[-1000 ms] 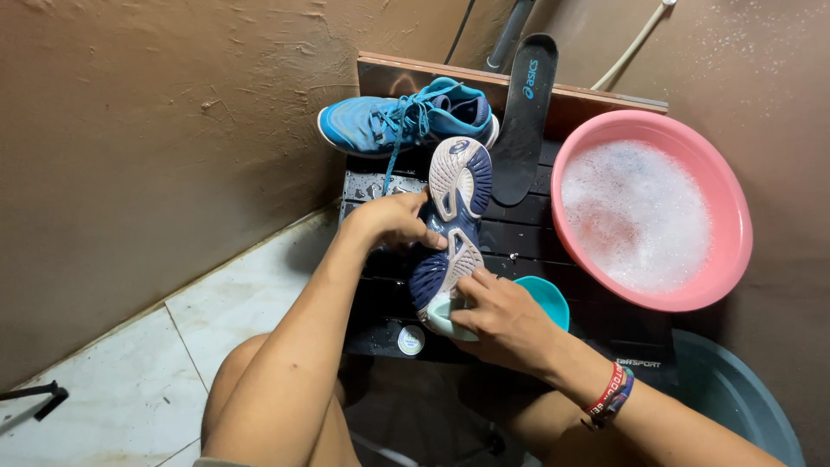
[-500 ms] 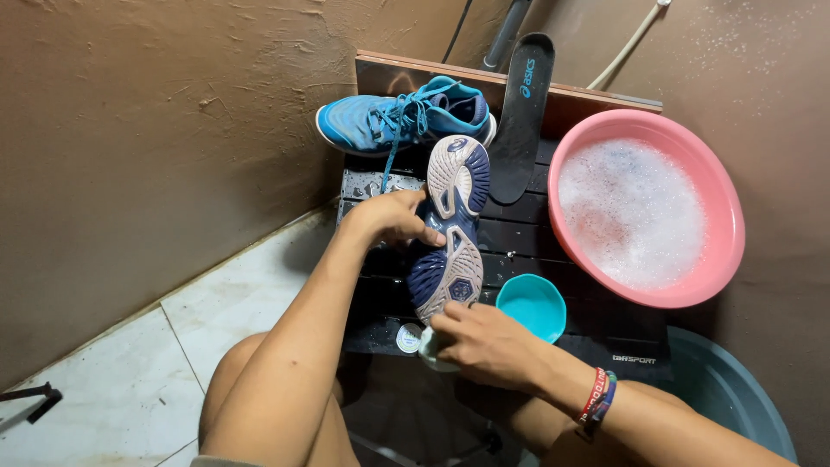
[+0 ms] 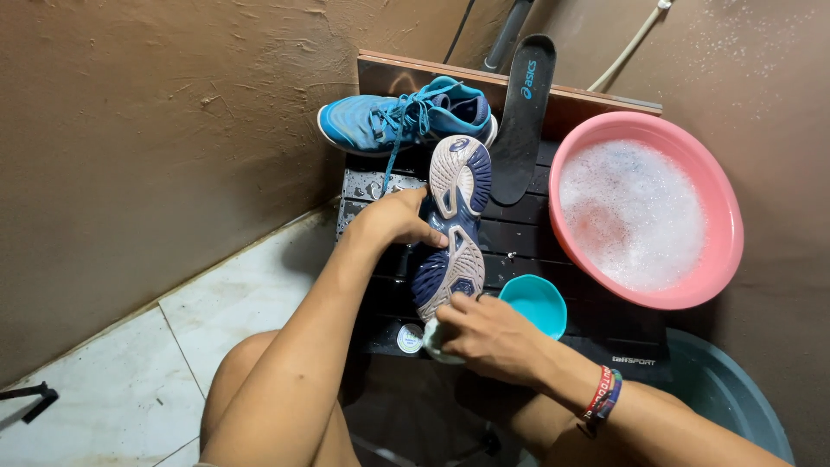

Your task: The person cleans the sole of a blue and white running shoe using a small brush and soapy water. They repeatedly dip the brush into a pink basin of soapy water and scrub the shoe's sole, then rinse the brush in a larger bucket of water.

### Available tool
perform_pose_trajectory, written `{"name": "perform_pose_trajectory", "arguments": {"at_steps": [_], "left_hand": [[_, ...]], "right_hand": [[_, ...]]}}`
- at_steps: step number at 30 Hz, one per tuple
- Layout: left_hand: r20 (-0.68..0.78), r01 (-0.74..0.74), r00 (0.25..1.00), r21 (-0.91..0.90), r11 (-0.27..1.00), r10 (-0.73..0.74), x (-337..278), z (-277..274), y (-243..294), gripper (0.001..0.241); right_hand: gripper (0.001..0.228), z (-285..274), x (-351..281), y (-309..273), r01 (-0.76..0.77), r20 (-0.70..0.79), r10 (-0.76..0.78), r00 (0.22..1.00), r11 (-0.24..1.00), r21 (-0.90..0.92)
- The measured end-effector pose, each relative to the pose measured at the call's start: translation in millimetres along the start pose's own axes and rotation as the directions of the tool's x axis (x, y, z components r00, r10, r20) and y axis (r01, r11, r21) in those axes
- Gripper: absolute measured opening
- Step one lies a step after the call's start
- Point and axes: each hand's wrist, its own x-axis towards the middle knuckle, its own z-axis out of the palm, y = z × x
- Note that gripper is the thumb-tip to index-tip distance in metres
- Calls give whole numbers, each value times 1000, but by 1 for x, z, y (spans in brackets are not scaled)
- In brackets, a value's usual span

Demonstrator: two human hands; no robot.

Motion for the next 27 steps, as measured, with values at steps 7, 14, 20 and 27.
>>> {"name": "perform_pose_trajectory", "arguments": {"at_steps": [7, 14, 20, 27], "left_hand": [[-139, 128, 983, 76, 989, -116, -26, -11, 5, 113], [-106, 189, 978, 75, 979, -180, -49, -14, 23, 78], [-193, 152, 972, 72, 986, -136, -36, -1, 14, 73], [-193, 143, 974, 138, 980, -115, -43, -7, 19, 54]], "right_hand": [[1, -10, 2, -5, -9, -53, 10, 999, 1000, 11], [12, -19, 6, -2, -79, 39, 81, 996, 996, -35], [14, -18, 7, -6, 17, 3, -17, 1000, 997, 79], [11, -23, 7, 5, -60, -23, 59, 998, 996, -68]]}}
